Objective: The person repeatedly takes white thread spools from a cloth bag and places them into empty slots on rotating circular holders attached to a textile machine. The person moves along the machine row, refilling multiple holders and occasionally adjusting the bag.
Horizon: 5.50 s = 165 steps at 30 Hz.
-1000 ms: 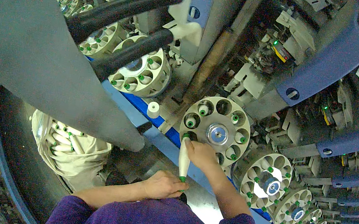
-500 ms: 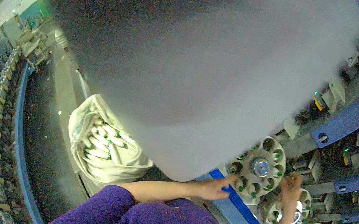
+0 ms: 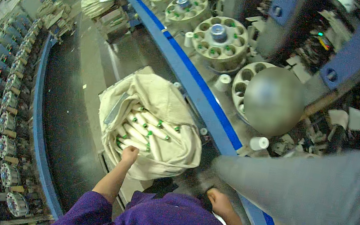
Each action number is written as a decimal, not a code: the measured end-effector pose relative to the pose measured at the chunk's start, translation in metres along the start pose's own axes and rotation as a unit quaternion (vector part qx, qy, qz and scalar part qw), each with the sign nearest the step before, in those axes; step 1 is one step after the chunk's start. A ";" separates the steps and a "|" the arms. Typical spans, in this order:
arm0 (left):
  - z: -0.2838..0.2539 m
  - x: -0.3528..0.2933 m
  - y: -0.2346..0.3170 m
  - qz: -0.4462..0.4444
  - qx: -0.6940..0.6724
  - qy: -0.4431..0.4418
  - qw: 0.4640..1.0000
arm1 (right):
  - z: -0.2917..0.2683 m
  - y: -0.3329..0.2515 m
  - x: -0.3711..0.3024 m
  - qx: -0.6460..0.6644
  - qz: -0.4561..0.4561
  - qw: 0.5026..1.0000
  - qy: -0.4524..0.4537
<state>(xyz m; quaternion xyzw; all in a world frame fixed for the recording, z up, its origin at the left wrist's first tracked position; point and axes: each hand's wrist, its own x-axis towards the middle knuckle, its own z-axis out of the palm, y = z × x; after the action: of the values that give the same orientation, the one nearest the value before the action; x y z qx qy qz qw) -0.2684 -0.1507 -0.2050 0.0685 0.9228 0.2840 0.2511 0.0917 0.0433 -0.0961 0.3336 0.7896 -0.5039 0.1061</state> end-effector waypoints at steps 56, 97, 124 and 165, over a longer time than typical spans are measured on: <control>-0.094 0.058 0.327 0.244 -0.578 -0.491 0.604 | -0.100 -0.119 0.077 0.773 -0.154 0.613 0.054; 0.051 0.056 0.483 0.315 -0.414 -0.405 0.752 | -0.241 -0.071 0.135 0.751 -0.307 0.514 0.277; 0.016 0.105 0.475 0.042 -0.596 -0.454 0.661 | -0.184 -0.042 0.157 0.436 -0.093 0.793 0.415; 0.050 0.012 0.397 0.633 -0.070 -0.288 0.715 | -0.262 -0.097 0.159 0.265 -0.088 0.885 0.374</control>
<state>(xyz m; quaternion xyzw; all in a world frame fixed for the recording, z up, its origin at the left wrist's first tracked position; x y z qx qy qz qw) -0.2597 0.2061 -0.0239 0.6975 0.5243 0.4069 0.2703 -0.0456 0.3115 0.0169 0.4421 0.6342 -0.5392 -0.3340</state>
